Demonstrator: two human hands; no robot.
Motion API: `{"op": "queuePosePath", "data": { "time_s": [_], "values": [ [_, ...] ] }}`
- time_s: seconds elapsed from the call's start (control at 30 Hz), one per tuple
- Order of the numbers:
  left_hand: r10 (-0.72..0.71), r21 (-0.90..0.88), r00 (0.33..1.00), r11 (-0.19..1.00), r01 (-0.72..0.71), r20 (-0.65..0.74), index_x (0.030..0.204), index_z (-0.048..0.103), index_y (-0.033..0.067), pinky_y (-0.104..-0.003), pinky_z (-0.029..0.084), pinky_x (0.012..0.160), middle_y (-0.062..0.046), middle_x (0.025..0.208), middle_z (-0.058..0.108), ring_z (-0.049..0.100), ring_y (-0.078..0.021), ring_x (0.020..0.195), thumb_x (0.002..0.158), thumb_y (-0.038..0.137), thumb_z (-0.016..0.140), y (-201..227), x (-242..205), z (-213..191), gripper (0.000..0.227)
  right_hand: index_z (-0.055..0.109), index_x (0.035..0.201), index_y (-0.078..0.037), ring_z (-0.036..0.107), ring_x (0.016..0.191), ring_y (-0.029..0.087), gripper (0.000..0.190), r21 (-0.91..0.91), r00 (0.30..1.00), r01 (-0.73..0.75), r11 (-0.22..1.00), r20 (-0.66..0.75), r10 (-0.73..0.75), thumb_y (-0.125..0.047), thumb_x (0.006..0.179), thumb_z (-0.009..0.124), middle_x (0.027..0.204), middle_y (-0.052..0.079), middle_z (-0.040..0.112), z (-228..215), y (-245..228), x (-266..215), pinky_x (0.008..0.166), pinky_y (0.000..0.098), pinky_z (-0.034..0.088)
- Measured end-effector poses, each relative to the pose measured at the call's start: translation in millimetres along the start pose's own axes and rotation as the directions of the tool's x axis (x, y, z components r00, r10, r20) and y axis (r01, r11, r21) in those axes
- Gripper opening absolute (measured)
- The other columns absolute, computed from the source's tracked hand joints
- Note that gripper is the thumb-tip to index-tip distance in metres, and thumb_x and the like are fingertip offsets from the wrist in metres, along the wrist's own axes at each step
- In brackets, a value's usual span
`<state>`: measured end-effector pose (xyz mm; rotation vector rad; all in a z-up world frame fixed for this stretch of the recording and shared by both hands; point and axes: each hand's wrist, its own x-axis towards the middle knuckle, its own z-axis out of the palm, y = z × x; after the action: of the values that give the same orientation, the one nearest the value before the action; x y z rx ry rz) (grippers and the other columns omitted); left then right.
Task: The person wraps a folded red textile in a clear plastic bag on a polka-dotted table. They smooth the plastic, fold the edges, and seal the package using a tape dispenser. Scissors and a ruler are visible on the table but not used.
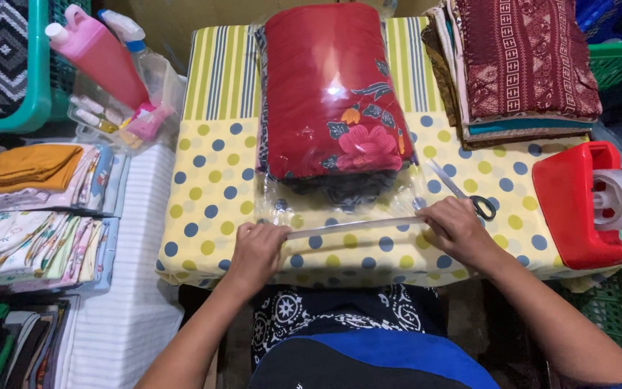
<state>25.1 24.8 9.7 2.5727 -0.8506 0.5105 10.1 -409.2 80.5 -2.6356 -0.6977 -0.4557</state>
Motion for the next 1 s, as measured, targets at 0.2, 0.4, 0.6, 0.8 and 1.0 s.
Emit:
{"op": "queuePosePath", "data": {
  "time_s": [0.2,0.4,0.6,0.8,1.0],
  "values": [
    [-0.182,-0.118,0.971,0.972,0.201,0.155,0.113,0.066,0.0263,-0.043,0.042,0.091,0.005,0.088,0.068,0.069,-0.0206,0.088,0.094,0.018,0.061,8,11,-40,0.021,0.062,0.098,-0.024,0.063,0.089,0.017,0.008,0.127,0.997,-0.062,0.990,0.042,0.057,-0.016,0.099,0.061,0.086,-0.009,0.063,11,13,-4,0.084,0.0305,0.039],
    [-0.224,-0.147,0.947,0.954,0.262,0.232,0.122,0.063,0.0345,-0.040,0.042,0.087,0.008,0.091,0.067,0.069,-0.0197,0.093,0.092,0.013,0.058,9,19,-44,0.037,0.066,0.099,-0.027,0.063,0.085,0.015,0.008,0.144,0.994,-0.092,0.985,0.075,0.082,-0.019,0.098,0.063,0.090,-0.006,0.062,20,26,-6,0.085,0.0282,0.037],
    [-0.206,-0.067,0.937,0.970,0.233,0.282,0.122,0.062,0.0341,-0.042,0.043,0.087,0.003,0.090,0.061,0.065,-0.0235,0.094,0.089,0.012,0.055,7,18,-36,0.040,0.067,0.105,-0.028,0.061,0.084,0.017,0.011,0.122,0.988,-0.107,0.987,0.122,0.092,-0.030,0.094,0.068,0.092,-0.002,0.057,30,42,-13,0.084,0.0313,0.037],
    [-0.200,-0.038,0.927,0.974,0.223,0.316,0.122,0.061,0.0340,-0.041,0.044,0.083,0.002,0.088,0.055,0.062,-0.0253,0.092,0.088,0.013,0.051,7,22,-36,0.041,0.062,0.109,-0.026,0.061,0.086,0.022,0.034,-0.067,0.986,-0.008,0.998,0.166,0.019,-0.025,0.080,0.080,0.096,0.001,0.052,26,33,-1,0.082,0.0361,0.043],
    [-0.197,0.023,0.938,0.980,0.199,0.285,0.119,0.063,0.0344,-0.039,0.042,0.085,0.003,0.090,0.054,0.059,-0.0230,0.092,0.089,0.016,0.052,-3,17,-31,0.037,0.063,0.107,-0.026,0.059,0.083,0.021,0.033,-0.021,0.992,0.007,1.000,0.124,-0.004,-0.026,0.079,0.080,0.092,0.000,0.050,29,38,-1,0.081,0.0334,0.041]
  ]
}}
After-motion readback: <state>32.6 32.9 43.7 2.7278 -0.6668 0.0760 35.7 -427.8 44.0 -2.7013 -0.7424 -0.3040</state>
